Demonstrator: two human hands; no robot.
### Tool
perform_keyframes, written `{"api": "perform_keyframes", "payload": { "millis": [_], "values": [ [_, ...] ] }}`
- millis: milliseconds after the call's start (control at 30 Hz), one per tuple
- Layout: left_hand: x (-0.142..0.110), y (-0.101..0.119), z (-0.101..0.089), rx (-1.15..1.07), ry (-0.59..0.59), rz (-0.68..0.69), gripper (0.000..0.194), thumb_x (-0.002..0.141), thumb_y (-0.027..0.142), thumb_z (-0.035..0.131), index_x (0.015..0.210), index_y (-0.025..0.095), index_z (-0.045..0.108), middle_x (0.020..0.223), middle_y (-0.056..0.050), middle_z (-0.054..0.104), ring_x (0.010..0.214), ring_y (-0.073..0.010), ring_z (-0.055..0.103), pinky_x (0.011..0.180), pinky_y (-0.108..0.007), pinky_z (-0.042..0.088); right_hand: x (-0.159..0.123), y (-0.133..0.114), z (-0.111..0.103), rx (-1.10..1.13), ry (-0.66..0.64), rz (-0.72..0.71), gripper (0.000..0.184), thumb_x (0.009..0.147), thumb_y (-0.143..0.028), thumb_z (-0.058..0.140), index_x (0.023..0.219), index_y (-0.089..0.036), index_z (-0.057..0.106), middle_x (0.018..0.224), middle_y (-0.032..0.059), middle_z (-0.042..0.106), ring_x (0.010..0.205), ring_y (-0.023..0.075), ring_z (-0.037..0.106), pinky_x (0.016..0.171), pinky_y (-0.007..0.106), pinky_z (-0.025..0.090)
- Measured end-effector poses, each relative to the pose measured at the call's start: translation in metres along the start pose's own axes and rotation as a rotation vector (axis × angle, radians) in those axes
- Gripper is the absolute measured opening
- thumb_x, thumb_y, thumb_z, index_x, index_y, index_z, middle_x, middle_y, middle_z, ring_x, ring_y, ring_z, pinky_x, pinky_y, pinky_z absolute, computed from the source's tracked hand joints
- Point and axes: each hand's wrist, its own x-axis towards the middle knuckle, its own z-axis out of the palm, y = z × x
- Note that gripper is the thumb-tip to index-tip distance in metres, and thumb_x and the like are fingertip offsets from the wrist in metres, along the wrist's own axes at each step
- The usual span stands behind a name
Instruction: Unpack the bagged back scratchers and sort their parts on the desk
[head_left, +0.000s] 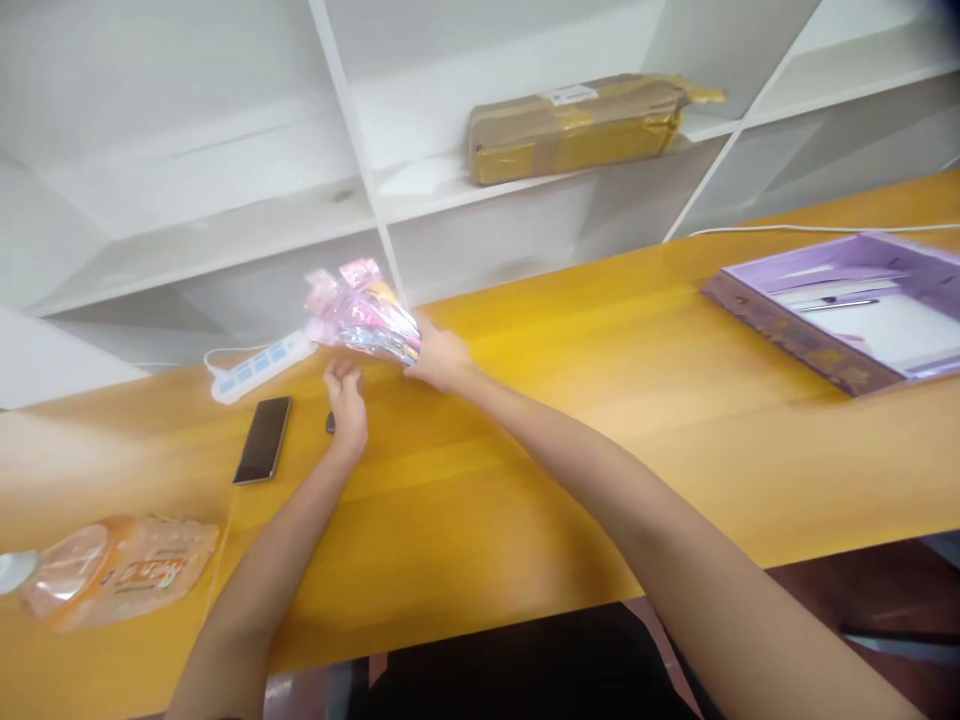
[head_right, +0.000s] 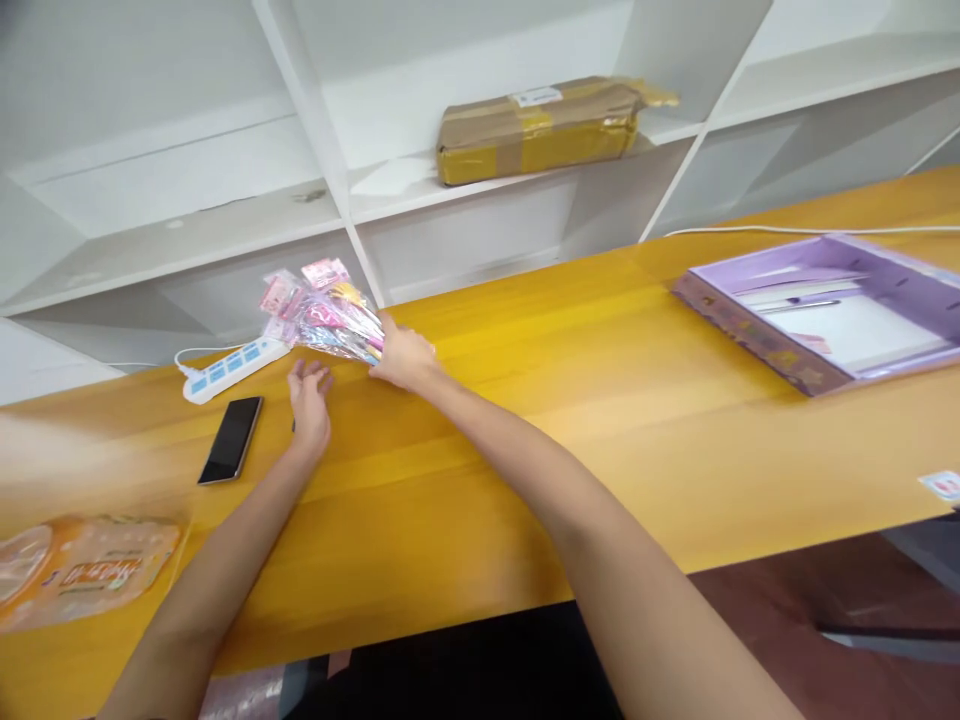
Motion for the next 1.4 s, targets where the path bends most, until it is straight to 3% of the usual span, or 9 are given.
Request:
{"api": "perform_keyframes", "payload": {
  "millis": [167, 267, 433, 567, 767, 1000, 1067, 1267, 1400],
  "values": [
    [0.002, 0.001, -0.005, -0.049, 0.134, 0.317, 0.036, 0.085, 0.022, 0.058, 0.121, 0.023, 0.059, 0.117, -0.007, 0.063, 0.106, -0.0169, 0.067, 0.102, -0.032, 0.054, 0.021, -0.034, 0.015, -0.221, -0.15, 0.024, 0.09, 0.083, -0.028, 0.085, 0.162, -0.03, 0.041, 0.124, 0.0164, 0.074, 0.115, 0.0363, 0.073, 0.099, 0.05, 0.057],
    [0.001, 0.004, -0.004, 0.006, 0.109, 0.389, 0.032, 0.083, 0.02, 0.056, 0.114, 0.023, 0.058, 0.108, -0.004, 0.059, 0.1, -0.0166, 0.064, 0.097, -0.031, 0.054, 0.023, -0.049, 0.026, -0.232, -0.19, 0.014, 0.08, 0.092, -0.024, 0.078, 0.163, -0.021, 0.041, 0.128, 0.0222, 0.072, 0.124, 0.0359, 0.07, 0.103, 0.048, 0.057],
    [0.023, 0.009, -0.008, 0.37, -0.037, 0.225, 0.043, 0.078, 0.023, 0.066, 0.12, 0.024, 0.053, 0.121, -0.009, 0.057, 0.121, -0.028, 0.059, 0.114, -0.048, 0.048, 0.013, -0.069, 0.042, -0.244, -0.187, 0.036, 0.067, 0.103, -0.015, 0.057, 0.166, -0.006, 0.036, 0.136, 0.0329, 0.066, 0.129, 0.0401, 0.067, 0.099, 0.055, 0.06],
    [0.041, 0.012, -0.013, 0.658, 0.017, 0.084, 0.068, 0.071, 0.031, 0.08, 0.131, 0.024, 0.05, 0.138, -0.015, 0.046, 0.144, -0.0413, 0.042, 0.128, -0.064, 0.033, 0.009, -0.082, 0.048, -0.264, -0.204, 0.041, 0.072, 0.105, -0.017, 0.053, 0.171, -0.004, 0.027, 0.138, 0.0354, 0.065, 0.127, 0.041, 0.069, 0.094, 0.057, 0.063],
    [0.045, 0.02, -0.022, 0.821, -0.072, 0.166, 0.078, 0.08, 0.043, 0.076, 0.148, 0.018, 0.045, 0.138, -0.018, 0.039, 0.151, -0.0453, 0.032, 0.13, -0.064, 0.029, 0.01, -0.09, 0.056, -0.22, -0.325, 0.051, 0.111, 0.089, -0.036, 0.081, 0.173, 0.0, 0.017, 0.14, 0.0365, 0.064, 0.135, 0.0439, 0.064, 0.093, 0.054, 0.064],
    [0.067, 0.038, -0.039, 1.029, -0.197, 0.235, 0.078, 0.078, 0.04, 0.077, 0.145, 0.014, 0.048, 0.131, -0.02, 0.042, 0.147, -0.0493, 0.038, 0.123, -0.066, 0.037, -0.02, -0.102, 0.075, -0.091, -0.289, -0.104, 0.108, 0.1, -0.065, 0.059, 0.173, 0.001, 0.015, 0.166, 0.0373, 0.041, 0.135, 0.0434, 0.06, 0.1, 0.052, 0.058],
    [0.071, 0.042, -0.046, 1.022, -0.21, 0.232, 0.073, 0.081, 0.041, 0.074, 0.144, 0.015, 0.049, 0.133, -0.021, 0.044, 0.147, -0.049, 0.038, 0.123, -0.067, 0.037, -0.023, -0.098, 0.072, -0.093, -0.302, -0.158, 0.104, 0.103, -0.07, 0.05, 0.173, 0.0, 0.018, 0.167, 0.0363, 0.039, 0.138, 0.045, 0.058, 0.103, 0.054, 0.056],
    [0.069, 0.073, -0.062, 1.091, -0.26, 0.264, 0.053, 0.094, 0.05, 0.062, 0.133, 0.014, 0.056, 0.135, -0.024, 0.056, 0.145, -0.0488, 0.044, 0.124, -0.07, 0.034, -0.025, -0.042, 0.023, 0.009, -0.374, -0.213, 0.098, 0.107, -0.079, 0.032, 0.174, -0.009, 0.023, 0.127, 0.0231, 0.077, 0.118, 0.0387, 0.073, 0.098, 0.047, 0.055],
    [0.013, 0.108, -0.035, 1.072, -0.438, 0.464, 0.026, 0.097, 0.041, 0.06, 0.107, 0.019, 0.072, 0.112, -0.015, 0.068, 0.122, -0.0401, 0.061, 0.118, -0.065, 0.042, -0.043, 0.033, 0.002, -0.031, -0.259, -0.215, 0.071, 0.113, -0.059, 0.04, 0.165, -0.011, 0.044, 0.124, 0.0223, 0.077, 0.115, 0.036, 0.074, 0.098, 0.044, 0.055]
  ]
}}
